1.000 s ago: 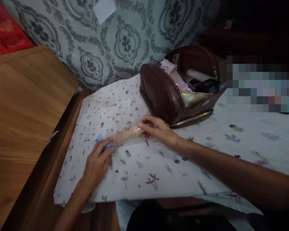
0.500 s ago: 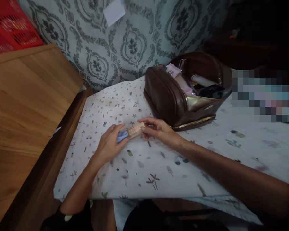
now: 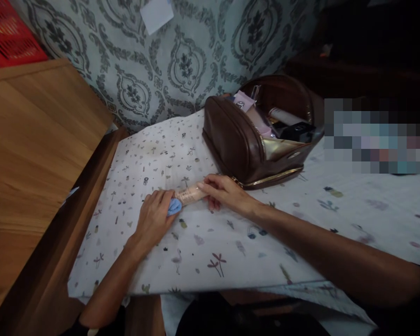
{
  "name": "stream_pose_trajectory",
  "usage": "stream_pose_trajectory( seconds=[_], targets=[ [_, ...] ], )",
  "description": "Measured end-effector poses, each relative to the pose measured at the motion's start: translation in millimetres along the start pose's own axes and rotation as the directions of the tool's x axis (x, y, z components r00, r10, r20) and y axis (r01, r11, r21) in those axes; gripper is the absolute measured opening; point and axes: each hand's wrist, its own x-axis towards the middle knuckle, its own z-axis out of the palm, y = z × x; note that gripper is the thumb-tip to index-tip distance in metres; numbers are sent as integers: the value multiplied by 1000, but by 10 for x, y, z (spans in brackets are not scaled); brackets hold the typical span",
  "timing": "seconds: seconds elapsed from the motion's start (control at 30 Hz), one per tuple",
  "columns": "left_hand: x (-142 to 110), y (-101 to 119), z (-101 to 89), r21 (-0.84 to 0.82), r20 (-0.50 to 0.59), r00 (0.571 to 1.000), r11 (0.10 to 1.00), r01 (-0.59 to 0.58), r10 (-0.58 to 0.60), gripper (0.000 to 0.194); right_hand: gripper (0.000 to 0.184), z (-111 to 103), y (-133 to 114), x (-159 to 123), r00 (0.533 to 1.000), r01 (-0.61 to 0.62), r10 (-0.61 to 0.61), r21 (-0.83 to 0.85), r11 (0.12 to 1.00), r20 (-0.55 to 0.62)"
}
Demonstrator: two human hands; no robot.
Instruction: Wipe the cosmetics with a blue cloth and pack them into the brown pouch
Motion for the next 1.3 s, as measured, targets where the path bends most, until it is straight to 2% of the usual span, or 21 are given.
stream_pose_trajectory(
  seconds=[0.1, 0.2, 0.3, 0.37, 0.47, 0.53, 0.63, 0.7, 0.8, 0.87, 0.93, 1.0, 1.13, 1.2, 1.3],
  targets=[
    [-38, -27, -6, 72, -41, 998, 997, -34, 37, 30, 50, 13, -31, -9, 999, -39, 38, 35, 999, 25],
    [-37, -80, -28, 84, -12, 998, 995, -56, 58, 33, 47, 25, -43, -21, 997, -66, 66, 17, 998, 32],
    [-10, -141, -38, 7, 47, 995, 996, -85, 85, 35, 45, 21, -28, -22, 998, -56, 58, -91, 994, 18],
    [4, -169, -27, -81, 48, 996, 994, -75, 79, 39, 45, 7, -9, -16, 1000, -22, 21, -195, 980, -8],
    [0, -175, 8, -179, 3, 1000, 984, 9, -8, 47, 43, -21, 9, -2, 998, 37, -49, -296, 954, -34],
    [-11, -154, 23, -208, -28, 994, 974, 94, -102, 46, 41, -35, 9, 4, 995, 66, -86, -331, 941, -47],
    [13, -81, -12, -292, -98, 968, 936, 196, -233, 28, 42, -38, 3, 1, 988, 103, -142, -425, 899, -61],
    [86, 7, -75, -385, -141, 950, 900, 206, -278, 17, 40, -27, 3, -12, 981, 143, -190, -480, 865, -49],
    [272, 195, -163, -546, -152, 946, 822, 161, -287, 18, 37, 6, 6, -39, 956, 236, -290, -478, 846, -41],
    [400, 325, -175, -642, -132, 959, 759, 110, -251, 20, 45, 28, -3, -55, 941, 290, -337, -427, 857, -36],
    [488, 425, -151, -678, -146, 968, 733, 51, -203, 19, 55, 43, -21, -61, 941, 306, -336, -347, 887, -31],
    [521, 476, -114, -675, -185, 967, 738, 7, -178, 16, 60, 48, -40, -56, 942, 303, -329, -252, 919, -66],
    [470, 471, -71, -626, -270, 946, 779, -30, -180, 12, 55, 32, -45, -37, 904, 318, -348, -152, 936, -250],
    [431, 457, -50, -586, -309, 936, 809, -47, -169, 12, 55, 16, -32, -37, 905, 271, -318, -191, 943, -284],
    [376, 444, 11, -524, -285, 950, 850, -43, -127, 15, 37, 1, -14, -53, 936, 191, -280, -362, 912, -211]
  ],
)
